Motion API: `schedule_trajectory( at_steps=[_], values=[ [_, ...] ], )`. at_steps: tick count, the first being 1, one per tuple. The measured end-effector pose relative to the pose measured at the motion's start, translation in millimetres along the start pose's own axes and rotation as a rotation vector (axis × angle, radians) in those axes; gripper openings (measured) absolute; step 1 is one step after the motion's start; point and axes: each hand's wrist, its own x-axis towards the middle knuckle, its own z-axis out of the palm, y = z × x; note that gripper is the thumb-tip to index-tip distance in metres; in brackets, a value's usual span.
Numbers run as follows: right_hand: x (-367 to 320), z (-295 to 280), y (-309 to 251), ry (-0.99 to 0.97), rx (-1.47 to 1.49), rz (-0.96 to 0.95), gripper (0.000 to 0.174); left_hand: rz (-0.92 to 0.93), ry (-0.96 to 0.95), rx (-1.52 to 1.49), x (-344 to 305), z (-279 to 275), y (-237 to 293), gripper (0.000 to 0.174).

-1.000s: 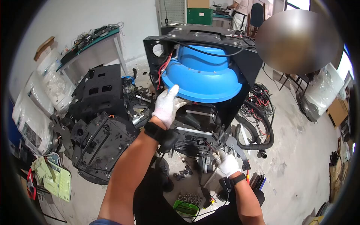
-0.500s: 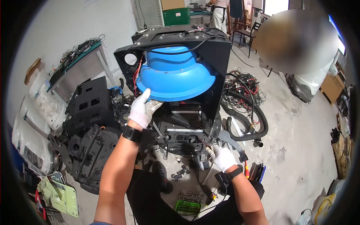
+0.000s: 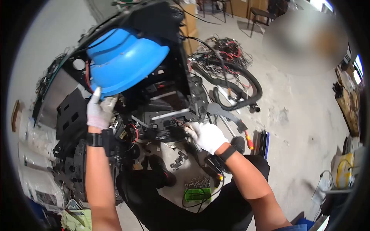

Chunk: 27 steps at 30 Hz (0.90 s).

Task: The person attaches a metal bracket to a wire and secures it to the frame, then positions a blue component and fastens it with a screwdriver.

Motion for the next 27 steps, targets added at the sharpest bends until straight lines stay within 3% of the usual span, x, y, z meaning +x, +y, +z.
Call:
schedule_trajectory(
  at_steps=[3, 7, 10, 15, 21, 25, 27],
  values=[
    [-3.9, -3.4, 0.8, 0.047, 0.057, -0.01, 0.03, 0.022, -0.116, 0.024, 11.6, -16.6, 6.4, 0.029],
    [-5.9, 5.2, 8.3, 0.14, 0.065, -0.073, 0.031, 0.055, -0.074, 0.073, 7.0, -8.6, 8.9, 0.022],
    [-8.6, -1.7, 5.3, 0.082, 0.058, -0.063, 0.031, 0.046, -0.081, 0.086, 5.5, -9.4, 11.8, 0.022],
    [-5.2, -2.1, 4.8, 0.062, 0.106, -0.078, 0.028, 0.044, -0.011, 0.181, -1.4, -2.1, 11.4, 0.027],
    [-7.8, -10.5, -4.9, 0.019, 0.077, -0.043, 0.028, 0.119, 0.189, 0.679, -19.9, 1.3, 15.1, 0.044],
    [-6.1, -6.3, -0.7, 0.051, 0.072, -0.087, 0.03, 0.308, 0.167, 0.835, -22.5, -7.8, 30.5, 0.035],
    [-4.0, -10.5, -4.7, 0.007, 0.079, -0.056, 0.031, 0.464, 0.038, 0.969, -23.0, -9.3, 38.6, 0.037]
  ],
)
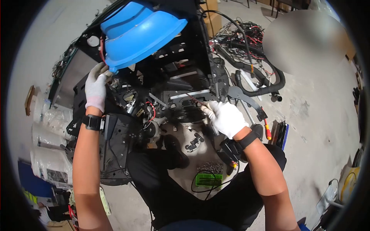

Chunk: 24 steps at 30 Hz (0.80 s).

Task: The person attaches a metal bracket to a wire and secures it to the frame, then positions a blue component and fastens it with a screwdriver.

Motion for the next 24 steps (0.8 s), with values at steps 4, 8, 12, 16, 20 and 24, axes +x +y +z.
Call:
schedule_trajectory(
  at_steps=[4, 8, 12, 16, 20, 24],
  values=[
    [1.4, 4.1, -1.5, 0.025, -0.047, -0.002, 0.03, 0.159, -0.112, 0.51, -4.9, -0.9, 8.9, 0.044],
    [2.0, 12.7, 4.7, 0.071, 0.057, -0.018, 0.03, 0.404, -0.087, 0.901, -10.0, 0.0, 10.0, 0.055],
    [-0.2, 13.5, 4.9, 0.038, 0.028, 0.009, 0.03, 0.336, -0.075, 0.871, -10.7, 3.7, 1.0, 0.06],
    [-0.8, 17.3, 6.9, 0.0, 0.02, 0.029, 0.031, 0.111, -0.086, 0.593, -9.5, 10.6, 2.2, 0.061],
    [0.9, 24.8, 10.2, 0.02, 0.008, 0.011, 0.031, -0.024, -0.077, 0.244, -10.5, 13.1, 6.9, 0.061],
    [4.8, 21.2, 5.6, 0.028, -0.004, 0.007, 0.031, -0.18, -0.134, -0.35, -13.4, 6.0, -10.1, 0.051]
  ],
)
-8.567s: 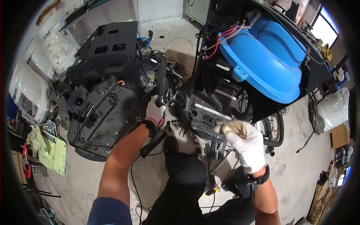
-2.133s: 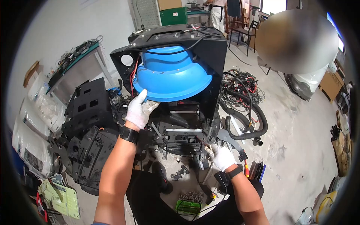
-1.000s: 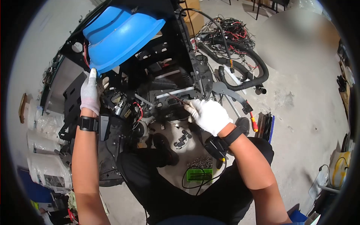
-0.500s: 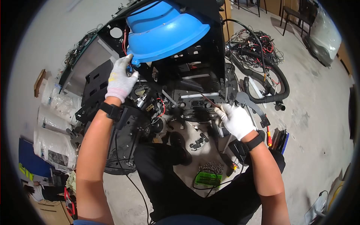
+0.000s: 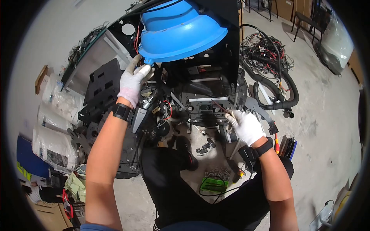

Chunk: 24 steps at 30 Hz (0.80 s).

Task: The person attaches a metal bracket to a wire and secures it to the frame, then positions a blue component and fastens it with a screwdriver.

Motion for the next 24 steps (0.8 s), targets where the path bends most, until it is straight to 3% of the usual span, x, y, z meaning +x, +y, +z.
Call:
schedule_trajectory(
  at_steps=[1, 4, 8, 10, 14, 15, 17, 20, 22, 24],
  values=[
    [0.6, -0.4, -0.8, -0.019, 0.002, 0.014, 0.031, -0.002, 0.005, -0.005, 0.3, -2.0, -3.8, 0.051],
    [1.1, 6.8, 2.6, -0.025, -0.048, 0.004, 0.03, -0.203, 0.056, -0.494, -2.3, -1.6, -9.7, 0.024],
    [0.0, 5.0, -6.0, -0.087, 0.017, 0.007, 0.029, -0.248, 0.03, -0.622, -1.4, 5.5, -16.9, 0.02],
    [-2.0, 0.2, -9.7, -0.036, -0.147, -0.032, 0.027, -0.254, 0.039, -0.7, 3.2, 5.1, -23.7, 0.019],
    [-7.7, 4.6, 0.6, -0.006, -0.068, -0.028, 0.023, -0.201, -0.2, -0.943, 6.6, 0.9, -46.7, 0.023],
    [-7.6, 3.9, -1.3, 0.016, -0.082, -0.1, 0.023, -0.172, -0.231, -1.01, 5.8, 1.0, -52.3, 0.023],
    [-12.3, 16.7, 17.3, -0.081, 0.185, 0.057, 0.02, -0.111, -0.346, -1.232, 5.1, 6.4, -65.6, 0.023],
    [-17.6, 26.9, 18.0, -0.116, 0.644, 0.366, 0.019, -0.106, -0.327, -1.37, 2.2, 14.7, -76.8, 0.027],
    [-18.4, 30.3, 29.5, -0.088, 0.577, 0.407, 0.02, -0.1, -0.233, -1.254, 0.5, 23.9, -74.7, 0.025],
    [-14.4, 26.5, 26.7, -0.055, 0.527, 0.417, 0.02, -0.048, -0.37, -1.342, 2.5, 22.8, -80.7, 0.024]
  ],
)
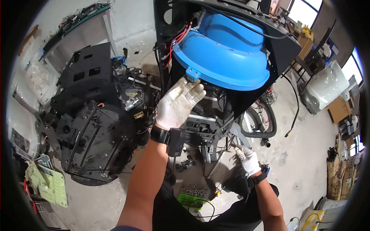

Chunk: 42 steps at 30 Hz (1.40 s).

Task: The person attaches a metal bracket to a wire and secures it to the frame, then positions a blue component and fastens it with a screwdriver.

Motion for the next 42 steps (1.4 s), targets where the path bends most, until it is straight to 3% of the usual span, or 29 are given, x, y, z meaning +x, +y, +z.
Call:
schedule_trajectory(
  at_steps=[4, 7, 10, 17, 18, 20, 24, 30, 34, 42],
  values=[
    [-11.6, 8.7, -75.0, 0.094, -0.024, 0.036, 0.023, -0.017, -0.152, -0.019, 1.2, -7.3, 5.4, 0.03],
    [-15.5, 7.8, -108.7, 0.113, -0.141, 0.039, 0.025, -0.031, -0.145, 0.014, -1.6, -4.9, 9.1, 0.041],
    [-21.3, 13.1, -158.9, 0.142, -0.31, -0.127, 0.021, -0.023, -0.16, -0.019, -2.3, -6.7, 6.0, 0.045],
    [-17.8, 22.5, -254.9, 0.161, -0.395, -0.205, 0.02, -0.056, -0.19, 0.024, 0.3, -9.2, 9.6, 0.062],
    [-16.4, 24.7, -261.6, 0.185, -0.435, -0.244, 0.02, -0.055, -0.195, 0.017, 0.6, -9.6, 9.8, 0.062],
    [-16.2, 29.4, -273.7, 0.199, -0.57, -0.3, 0.02, -0.05, -0.193, -0.029, 0.4, -11.8, 9.0, 0.043],
    [-9.8, 33.4, -278.5, 0.206, -0.528, -0.385, 0.018, -0.051, -0.194, -0.058, 0.5, -14.2, 7.1, 0.04],
    [4.4, 34.7, -312.8, 0.275, -0.802, -0.437, 0.015, -0.056, -0.139, -0.059, -0.6, -11.2, 7.2, 0.036],
    [10.6, 36.8, -332.3, 0.182, -0.989, -0.505, 0.017, -0.032, -0.157, -0.038, -0.4, -11.7, 7.2, 0.034],
    [18.4, 40.3, -338.0, 0.123, -1.063, -0.567, 0.017, -0.04, -0.132, -0.006, -0.2, -11.3, 8.7, 0.035]
  ],
)
